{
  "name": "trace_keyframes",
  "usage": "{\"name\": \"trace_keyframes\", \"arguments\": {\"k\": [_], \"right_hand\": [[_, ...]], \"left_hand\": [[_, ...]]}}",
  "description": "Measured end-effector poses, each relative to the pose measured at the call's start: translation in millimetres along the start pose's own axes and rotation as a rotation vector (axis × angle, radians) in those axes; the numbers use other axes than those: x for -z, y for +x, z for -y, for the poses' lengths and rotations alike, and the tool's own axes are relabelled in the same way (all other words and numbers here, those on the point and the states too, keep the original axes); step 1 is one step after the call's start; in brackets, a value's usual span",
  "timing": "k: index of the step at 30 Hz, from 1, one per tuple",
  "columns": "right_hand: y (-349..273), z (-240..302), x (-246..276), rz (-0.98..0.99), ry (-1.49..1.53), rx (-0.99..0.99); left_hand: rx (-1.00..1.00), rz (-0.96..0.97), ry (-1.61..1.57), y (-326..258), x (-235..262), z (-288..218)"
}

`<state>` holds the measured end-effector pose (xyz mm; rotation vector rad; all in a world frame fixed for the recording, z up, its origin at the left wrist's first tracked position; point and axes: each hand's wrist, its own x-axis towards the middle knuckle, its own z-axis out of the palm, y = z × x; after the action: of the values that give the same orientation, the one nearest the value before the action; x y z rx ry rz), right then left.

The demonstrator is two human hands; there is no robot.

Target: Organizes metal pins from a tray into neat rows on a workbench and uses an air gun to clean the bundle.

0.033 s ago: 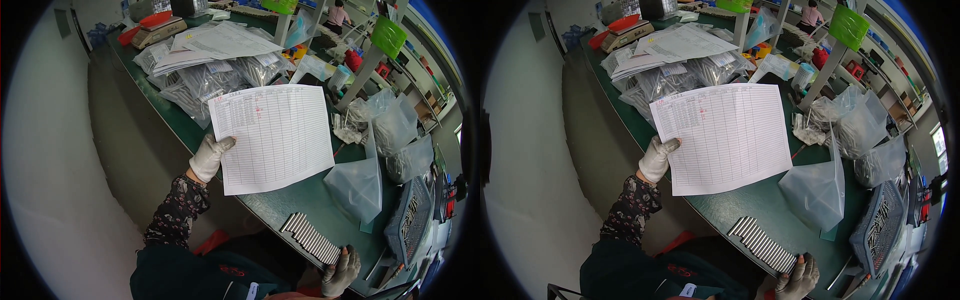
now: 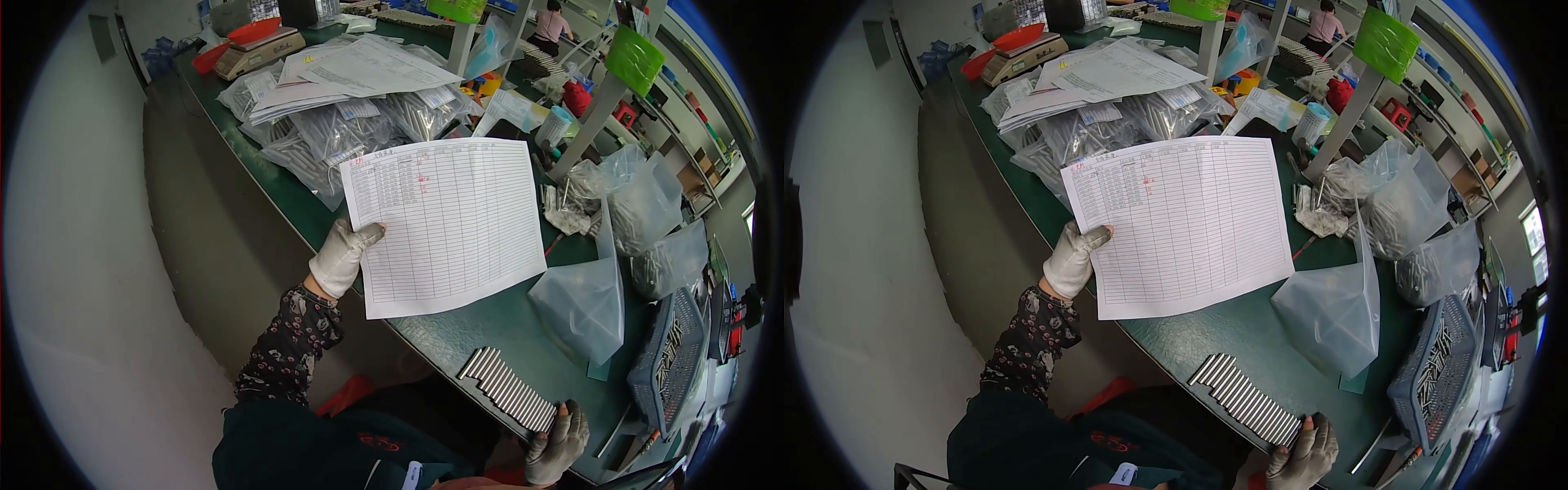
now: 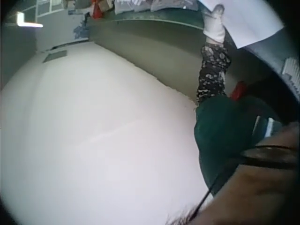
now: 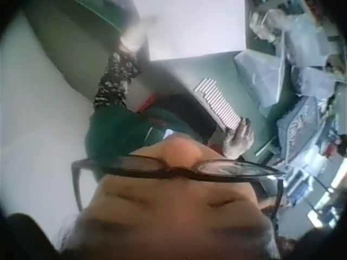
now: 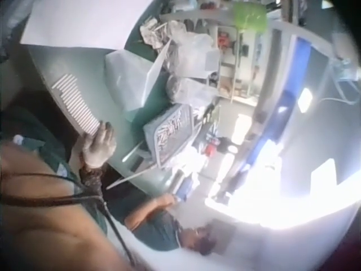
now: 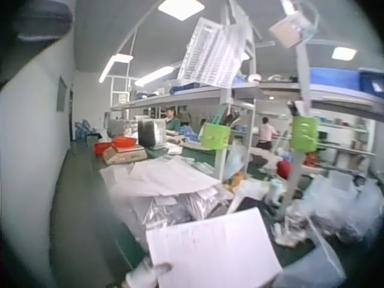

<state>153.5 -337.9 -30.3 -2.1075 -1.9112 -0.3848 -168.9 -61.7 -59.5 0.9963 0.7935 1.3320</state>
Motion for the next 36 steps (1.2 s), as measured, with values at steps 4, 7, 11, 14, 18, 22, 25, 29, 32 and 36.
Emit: {"name": "trace_keyframes", "arguments": {"k": [4, 7, 11, 14, 18, 22, 25, 29, 32, 36], "right_hand": [[-1, -1, -2, -0.003, 0.008, 0.008], [0, 2, -1, -0.018, 0.002, 0.001], [0, 2, -1, -0.005, 0.012, -0.013], [0, 1, -1, -0.009, 0.003, -0.020], [2, 2, -1, 0.006, 0.005, -0.027], [-2, 0, 0, 0.003, -0.001, -0.032], [0, 1, 2, 0.010, 0.023, -0.015], [-1, 1, 2, 0.039, 0.035, -0.040], [-9, -3, -9, 0.019, 0.049, -0.019], [-9, -4, -12, 0.013, 0.044, -0.030]], "left_hand": [[0.007, -0.002, 0.012, 0, 1, 0], [-0.008, 0.011, -0.002, 0, 2, 0], [-0.013, 0.018, 0.014, 0, 3, 1], [-0.012, 0.018, 0.015, 0, 1, 0], [-0.013, 0.022, -0.001, 2, 1, 1], [-0.037, 0.023, 0.059, 0, -1, -2], [-0.022, 0.052, 0.036, 1, 3, 0], [-0.057, 0.010, 0.037, 4, 4, 6], [0.005, 0.050, 0.052, 1, 10, 3], [0.002, 0.065, 0.089, 5, 9, 4]]}}
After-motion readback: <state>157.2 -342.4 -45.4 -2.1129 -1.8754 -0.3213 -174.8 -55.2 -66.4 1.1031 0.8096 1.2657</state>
